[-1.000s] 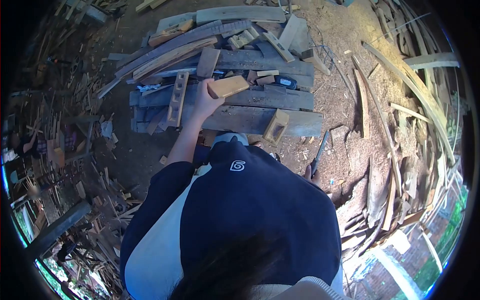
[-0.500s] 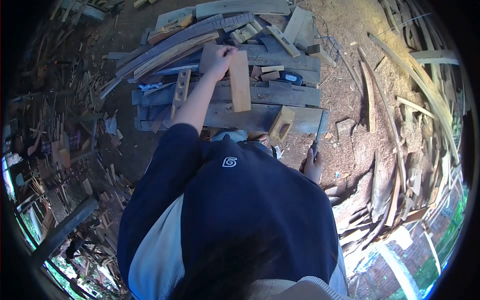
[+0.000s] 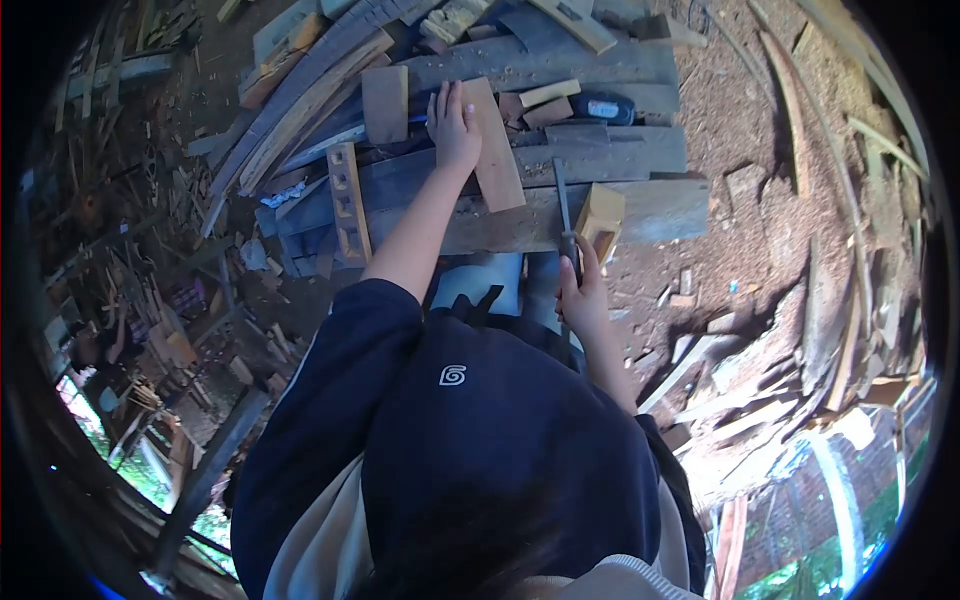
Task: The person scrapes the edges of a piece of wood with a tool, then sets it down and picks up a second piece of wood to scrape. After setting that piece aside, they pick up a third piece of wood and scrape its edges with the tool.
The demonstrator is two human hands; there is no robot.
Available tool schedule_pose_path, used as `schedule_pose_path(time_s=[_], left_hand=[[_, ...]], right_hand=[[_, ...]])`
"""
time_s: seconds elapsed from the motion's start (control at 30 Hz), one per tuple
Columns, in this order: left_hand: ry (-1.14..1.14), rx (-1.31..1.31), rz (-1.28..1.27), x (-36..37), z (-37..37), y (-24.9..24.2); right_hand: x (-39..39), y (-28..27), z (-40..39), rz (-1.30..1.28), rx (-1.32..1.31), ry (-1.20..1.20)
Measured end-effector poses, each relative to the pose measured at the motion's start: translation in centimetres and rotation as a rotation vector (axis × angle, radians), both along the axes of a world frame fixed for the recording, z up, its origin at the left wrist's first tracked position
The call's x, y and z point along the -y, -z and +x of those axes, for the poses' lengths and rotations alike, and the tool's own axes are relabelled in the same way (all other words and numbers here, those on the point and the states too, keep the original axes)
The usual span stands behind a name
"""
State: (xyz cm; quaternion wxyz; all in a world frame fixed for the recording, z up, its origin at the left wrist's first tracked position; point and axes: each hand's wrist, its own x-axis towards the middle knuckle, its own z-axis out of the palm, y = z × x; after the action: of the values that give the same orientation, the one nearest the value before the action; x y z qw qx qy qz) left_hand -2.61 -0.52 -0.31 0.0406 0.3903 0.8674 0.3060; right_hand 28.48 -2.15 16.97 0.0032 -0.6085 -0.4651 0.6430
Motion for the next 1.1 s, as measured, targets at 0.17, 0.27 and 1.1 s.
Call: schedule_pose_path(time_s=[0.17, 0.27, 1.1], left_hand=[[-0.111, 0.103, -0.165, -1.0, 1.8, -1.7], [-0.096, 0.032, -0.177, -0.9, 1.9, -1.4], [-0.144, 0.112, -0.255, -1.7, 2.3, -2.7]], right_hand=[[-0.8, 1.5, -1.0, 0.080, -0.047, -0.304], [-0.7, 2.2, -1.6, 0.013, -0.093, -0.339], [4.9, 7.7, 2.0, 0.032, -0.195, -0.203]])
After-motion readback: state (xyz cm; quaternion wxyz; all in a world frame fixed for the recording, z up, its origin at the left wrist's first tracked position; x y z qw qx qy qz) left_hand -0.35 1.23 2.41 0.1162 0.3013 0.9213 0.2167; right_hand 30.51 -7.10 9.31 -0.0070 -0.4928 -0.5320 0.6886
